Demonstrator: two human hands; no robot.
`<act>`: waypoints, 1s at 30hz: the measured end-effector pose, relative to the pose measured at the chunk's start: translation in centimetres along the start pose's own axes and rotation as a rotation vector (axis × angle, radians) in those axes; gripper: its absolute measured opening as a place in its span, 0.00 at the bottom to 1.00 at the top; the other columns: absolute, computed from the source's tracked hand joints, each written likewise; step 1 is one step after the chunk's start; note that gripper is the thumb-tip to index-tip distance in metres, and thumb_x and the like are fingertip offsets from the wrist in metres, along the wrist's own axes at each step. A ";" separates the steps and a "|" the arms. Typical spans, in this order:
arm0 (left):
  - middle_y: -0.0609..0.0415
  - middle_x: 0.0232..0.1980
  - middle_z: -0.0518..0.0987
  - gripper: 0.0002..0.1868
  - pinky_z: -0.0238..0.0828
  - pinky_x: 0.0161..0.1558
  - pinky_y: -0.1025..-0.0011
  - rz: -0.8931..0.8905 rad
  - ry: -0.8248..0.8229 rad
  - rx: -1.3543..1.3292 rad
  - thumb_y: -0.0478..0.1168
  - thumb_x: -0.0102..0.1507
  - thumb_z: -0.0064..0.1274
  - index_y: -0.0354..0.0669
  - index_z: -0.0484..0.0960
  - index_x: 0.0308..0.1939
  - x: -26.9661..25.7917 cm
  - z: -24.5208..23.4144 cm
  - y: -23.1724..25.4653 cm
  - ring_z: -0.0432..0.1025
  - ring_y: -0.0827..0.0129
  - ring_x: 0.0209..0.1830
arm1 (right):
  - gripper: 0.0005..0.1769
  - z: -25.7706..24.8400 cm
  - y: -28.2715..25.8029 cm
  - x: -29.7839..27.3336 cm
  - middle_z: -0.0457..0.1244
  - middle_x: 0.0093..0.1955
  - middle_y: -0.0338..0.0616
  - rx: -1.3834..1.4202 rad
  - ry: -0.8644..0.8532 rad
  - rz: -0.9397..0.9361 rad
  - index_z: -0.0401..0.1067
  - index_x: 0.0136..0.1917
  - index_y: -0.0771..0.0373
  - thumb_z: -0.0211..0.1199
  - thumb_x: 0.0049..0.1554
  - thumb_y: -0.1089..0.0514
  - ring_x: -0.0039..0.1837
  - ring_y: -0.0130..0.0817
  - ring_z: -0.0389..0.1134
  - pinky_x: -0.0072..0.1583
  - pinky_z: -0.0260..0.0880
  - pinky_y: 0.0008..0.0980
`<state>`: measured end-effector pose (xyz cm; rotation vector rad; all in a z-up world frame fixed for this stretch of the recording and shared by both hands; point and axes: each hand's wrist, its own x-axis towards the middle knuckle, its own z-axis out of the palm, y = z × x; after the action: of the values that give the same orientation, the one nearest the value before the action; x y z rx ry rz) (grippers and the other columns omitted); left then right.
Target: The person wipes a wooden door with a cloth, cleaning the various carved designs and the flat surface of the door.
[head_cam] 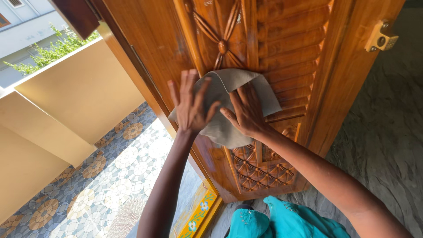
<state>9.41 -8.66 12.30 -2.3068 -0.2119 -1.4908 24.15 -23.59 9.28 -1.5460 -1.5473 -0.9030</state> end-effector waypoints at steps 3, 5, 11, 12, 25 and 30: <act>0.42 0.84 0.54 0.39 0.29 0.85 0.42 -0.207 0.124 -0.101 0.67 0.72 0.35 0.47 0.59 0.78 -1.5 -0.5 -1.8 0.45 0.48 0.87 | 0.38 0.2 -0.2 3.0 0.59 0.65 0.53 -0.120 -0.028 0.005 0.56 0.79 0.64 0.45 0.69 0.34 0.73 0.50 0.58 0.80 0.41 0.64; 0.42 0.83 0.55 0.42 0.27 0.83 0.40 -0.209 0.180 -0.123 0.68 0.70 0.31 0.45 0.55 0.79 -2.4 0.5 -1.9 0.46 0.47 0.86 | 0.37 0.3 -0.6 5.5 0.60 0.64 0.51 -0.177 0.042 -0.058 0.55 0.82 0.61 0.47 0.71 0.36 0.73 0.50 0.59 0.80 0.39 0.63; 0.41 0.83 0.52 0.43 0.29 0.83 0.41 -0.167 0.219 -0.062 0.71 0.72 0.34 0.50 0.47 0.81 -4.5 2.4 -2.5 0.46 0.45 0.85 | 0.33 3.3 -2.0 12.1 0.62 0.61 0.46 -0.366 0.060 -0.299 0.58 0.82 0.49 0.54 0.69 0.38 0.71 0.50 0.59 0.79 0.35 0.61; 0.41 0.83 0.52 0.43 0.31 0.83 0.40 -0.164 0.232 -0.057 0.71 0.72 0.34 0.52 0.45 0.81 -4.7 2.6 -2.6 0.47 0.46 0.85 | 0.30 4.4 -2.4 13.1 0.62 0.65 0.44 -0.376 0.081 -0.354 0.60 0.79 0.50 0.52 0.71 0.37 0.75 0.48 0.57 0.81 0.34 0.60; 0.43 0.84 0.49 0.37 0.36 0.85 0.39 -0.151 0.278 0.002 0.67 0.74 0.33 0.60 0.45 0.83 -5.2 3.3 -2.9 0.44 0.48 0.87 | 0.35 -0.1 0.4 15.9 0.61 0.76 0.48 -0.449 0.062 -0.460 0.72 0.73 0.59 0.43 0.75 0.31 0.84 0.50 0.49 0.83 0.30 0.57; 0.41 0.83 0.50 0.34 0.35 0.83 0.40 -0.180 0.260 0.043 0.65 0.74 0.32 0.58 0.51 0.81 -4.9 3.3 -2.8 0.43 0.47 0.86 | 0.40 -5.4 4.3 14.9 0.59 0.78 0.51 -0.516 -0.023 -0.331 0.63 0.77 0.57 0.36 0.74 0.24 0.84 0.51 0.48 0.81 0.30 0.62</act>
<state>9.17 -4.47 7.37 -2.0794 -0.3826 -1.8366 28.83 -21.34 24.82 -1.6677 -1.7030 -1.5739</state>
